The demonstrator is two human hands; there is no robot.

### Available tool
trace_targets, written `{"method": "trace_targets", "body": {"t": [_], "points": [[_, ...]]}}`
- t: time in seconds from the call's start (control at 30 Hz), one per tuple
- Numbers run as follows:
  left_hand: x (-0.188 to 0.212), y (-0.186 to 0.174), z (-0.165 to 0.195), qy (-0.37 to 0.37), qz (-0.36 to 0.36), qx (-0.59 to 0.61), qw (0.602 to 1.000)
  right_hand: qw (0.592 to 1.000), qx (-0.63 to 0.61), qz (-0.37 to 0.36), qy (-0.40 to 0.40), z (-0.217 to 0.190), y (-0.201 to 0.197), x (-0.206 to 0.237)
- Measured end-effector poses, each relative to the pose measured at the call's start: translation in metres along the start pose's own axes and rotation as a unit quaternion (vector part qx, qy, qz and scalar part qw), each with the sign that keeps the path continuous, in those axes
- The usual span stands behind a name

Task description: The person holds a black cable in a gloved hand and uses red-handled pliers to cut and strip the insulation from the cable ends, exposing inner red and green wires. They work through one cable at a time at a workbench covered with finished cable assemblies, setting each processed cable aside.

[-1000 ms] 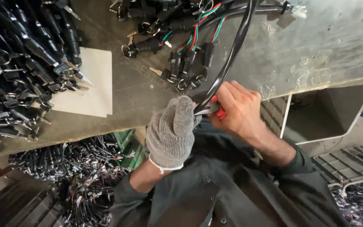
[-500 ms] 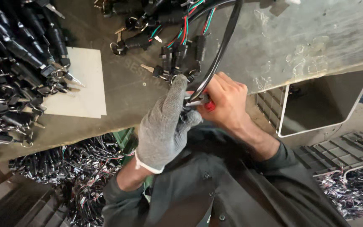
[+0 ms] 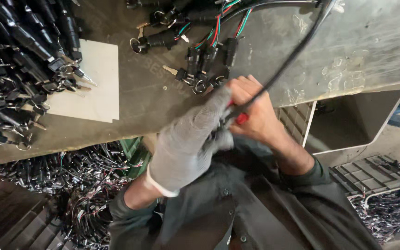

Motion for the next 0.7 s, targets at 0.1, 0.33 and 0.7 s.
{"method": "trace_targets", "body": {"t": [0.1,0.33,0.7], "points": [[-0.005,0.011,-0.004,-0.011,0.033,-0.248,0.968,0.996,0.068,0.031,0.04,0.001,0.001,0.006],[0.0,-0.056,-0.023,-0.174,0.156,-0.038,0.971,0.954,0.278,0.098,0.051,0.014,-0.04,-0.004],[-0.02,-0.003,-0.063,0.006,0.123,-0.321,0.939,0.938,0.342,0.047,-0.025,0.034,-0.062,-0.078]]}}
Point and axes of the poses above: each hand's wrist, its own x-axis away from the middle knuckle, its own y-axis out of the palm, z = x × y, the point moved 3 cm from there along -x, towards the middle knuckle, and after that the axes turned 8 degrees about -x, right-handed, at the moved point
